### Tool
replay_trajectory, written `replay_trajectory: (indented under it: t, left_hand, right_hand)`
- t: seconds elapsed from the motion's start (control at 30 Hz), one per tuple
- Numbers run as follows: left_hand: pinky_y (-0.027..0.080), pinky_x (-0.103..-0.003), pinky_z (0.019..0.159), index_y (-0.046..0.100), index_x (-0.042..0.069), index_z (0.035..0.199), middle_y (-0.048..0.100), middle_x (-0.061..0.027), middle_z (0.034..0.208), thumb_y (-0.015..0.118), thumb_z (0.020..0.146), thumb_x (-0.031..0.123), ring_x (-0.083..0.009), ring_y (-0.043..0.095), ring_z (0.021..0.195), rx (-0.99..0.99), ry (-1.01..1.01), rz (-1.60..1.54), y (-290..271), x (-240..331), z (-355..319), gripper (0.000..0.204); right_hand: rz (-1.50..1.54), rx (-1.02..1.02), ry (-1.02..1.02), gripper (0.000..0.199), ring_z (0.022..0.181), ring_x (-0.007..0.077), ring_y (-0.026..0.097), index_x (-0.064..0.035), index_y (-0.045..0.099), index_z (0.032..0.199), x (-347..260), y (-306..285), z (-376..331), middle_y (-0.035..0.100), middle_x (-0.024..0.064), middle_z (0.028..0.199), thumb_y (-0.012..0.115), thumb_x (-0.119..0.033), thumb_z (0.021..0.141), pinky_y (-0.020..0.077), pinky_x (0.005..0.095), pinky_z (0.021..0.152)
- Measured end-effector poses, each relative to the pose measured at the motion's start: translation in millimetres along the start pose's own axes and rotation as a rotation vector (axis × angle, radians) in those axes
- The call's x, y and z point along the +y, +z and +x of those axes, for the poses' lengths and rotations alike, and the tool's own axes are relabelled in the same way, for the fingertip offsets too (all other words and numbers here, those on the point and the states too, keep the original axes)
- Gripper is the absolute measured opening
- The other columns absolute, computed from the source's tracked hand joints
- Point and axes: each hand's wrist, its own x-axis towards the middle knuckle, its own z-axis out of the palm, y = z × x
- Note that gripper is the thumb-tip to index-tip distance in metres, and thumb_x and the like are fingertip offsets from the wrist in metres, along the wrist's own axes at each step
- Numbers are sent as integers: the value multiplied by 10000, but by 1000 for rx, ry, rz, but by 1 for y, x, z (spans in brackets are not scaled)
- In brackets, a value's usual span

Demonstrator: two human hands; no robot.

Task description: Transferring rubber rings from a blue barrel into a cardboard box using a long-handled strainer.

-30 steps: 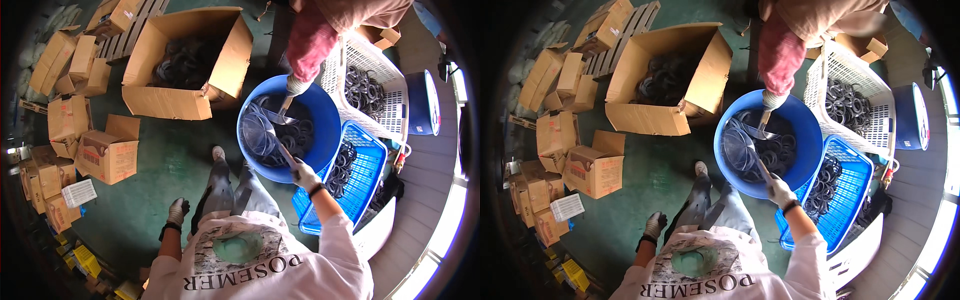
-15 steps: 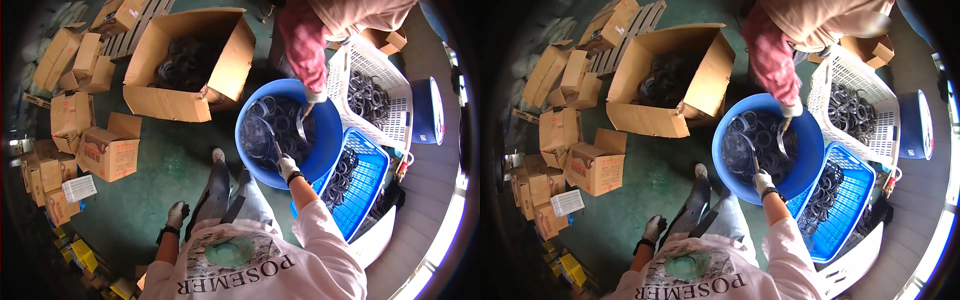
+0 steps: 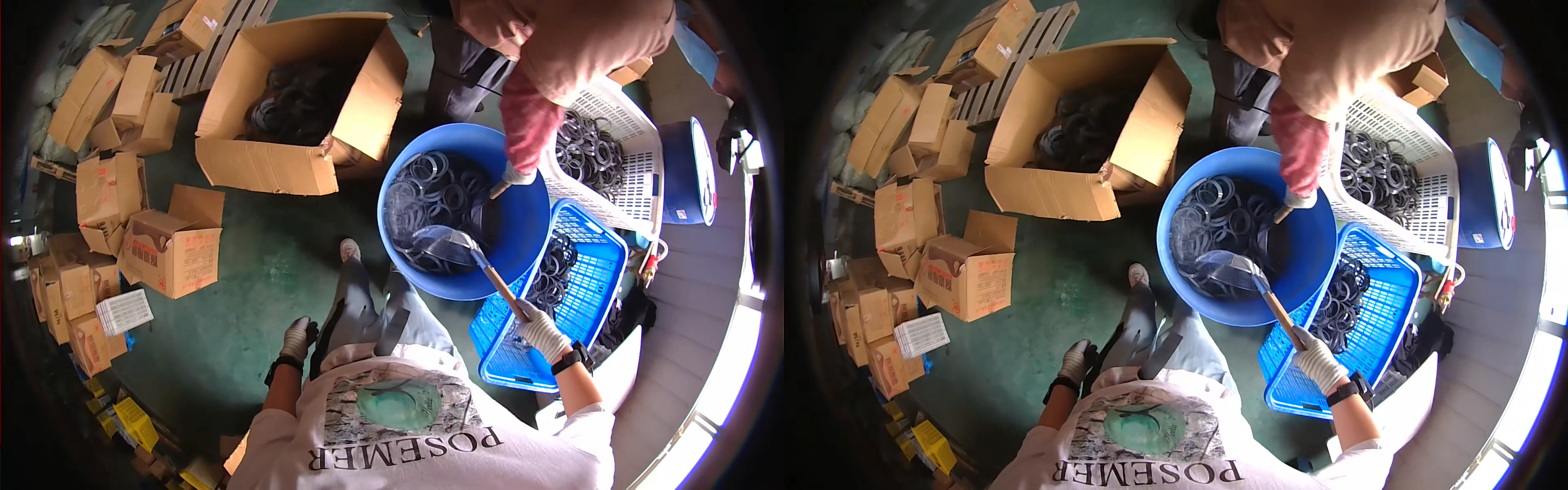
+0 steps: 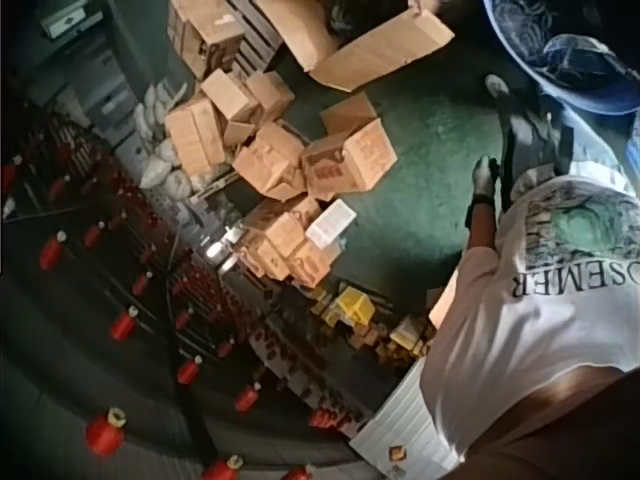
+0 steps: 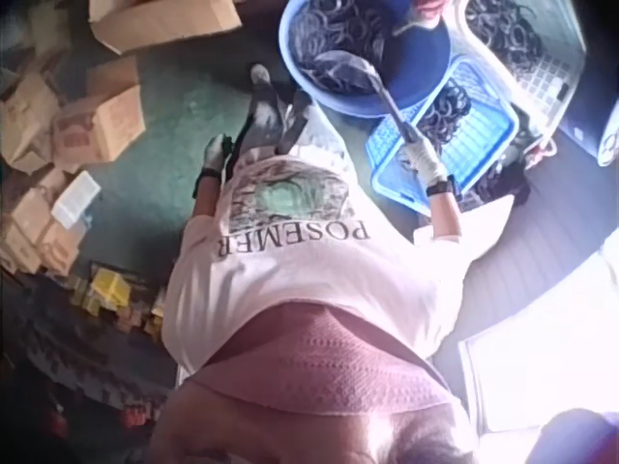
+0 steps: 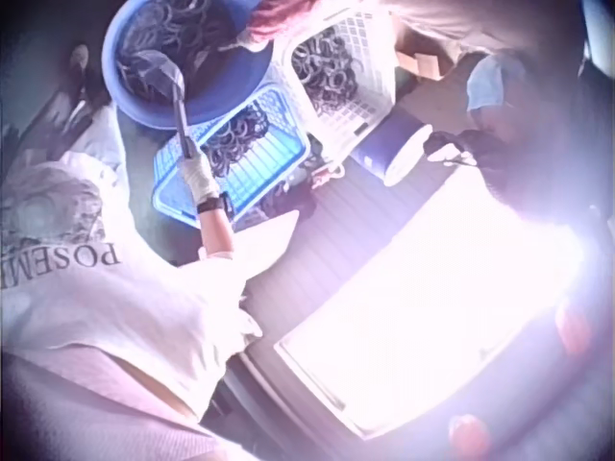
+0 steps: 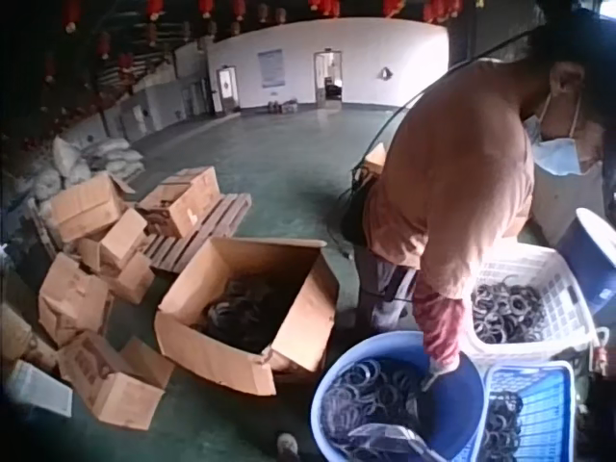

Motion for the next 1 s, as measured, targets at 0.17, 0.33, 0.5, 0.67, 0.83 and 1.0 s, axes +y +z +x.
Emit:
replay_trajectory:
  t: [0.17, 0.33, 0.5, 0.67, 0.83, 1.0]
  left_hand:
    - [528, -340, 709, 609, 72, 1024, 653, -73, 899, 606, 876, 322, -203, 623, 771, 6, 43, 102, 21, 19, -16, 291]
    - [510, -341, 650, 615, 70, 919, 631, -53, 798, 590, 871, 303, -192, 595, 696, 50, 40, 50, 2, 15, -24, 239]
    - [471, -340, 556, 594, 76, 802, 594, -56, 701, 537, 878, 278, -198, 542, 592, -84, 206, 302, -92, -63, 36, 223]
    - [476, -336, 555, 595, 65, 820, 622, -67, 736, 525, 871, 267, -207, 563, 605, 71, -14, -8, -9, 8, -17, 220]
    - [490, -349, 598, 578, 83, 961, 631, -64, 828, 588, 884, 302, -214, 580, 664, 43, -16, 76, -8, 22, 8, 233]
    - [523, -330, 641, 623, 93, 974, 685, -66, 857, 584, 884, 335, -207, 624, 702, 105, 44, 61, 16, 27, -11, 261]
  right_hand:
    - [-320, -24, -33, 401, 812, 344, 655, -114, 559, 1246, 33, 41, 59, 642, 204, 896, 549, -79, 846, 508, 389, 698]
    - [-42, -91, 441, 348, 758, 251, 626, -126, 623, 1213, -56, 60, 112, 662, 121, 898, 570, -259, 896, 500, 361, 697]
    - [185, 35, 385, 236, 772, 207, 615, -154, 644, 1127, 103, 197, 174, 629, 83, 829, 554, -279, 949, 476, 334, 704]
    - [-15, 60, 109, 428, 1001, 358, 645, -128, 613, 1206, 31, 96, 99, 675, 195, 1037, 550, -55, 790, 506, 376, 823]
    - [-121, 29, 203, 585, 901, 282, 676, -175, 556, 1319, -21, -4, 28, 678, 168, 960, 583, -12, 757, 509, 357, 765]
    - [-448, -63, 249, 532, 901, 369, 666, -142, 526, 1306, -56, -4, 56, 672, 212, 969, 544, -69, 779, 514, 409, 753]
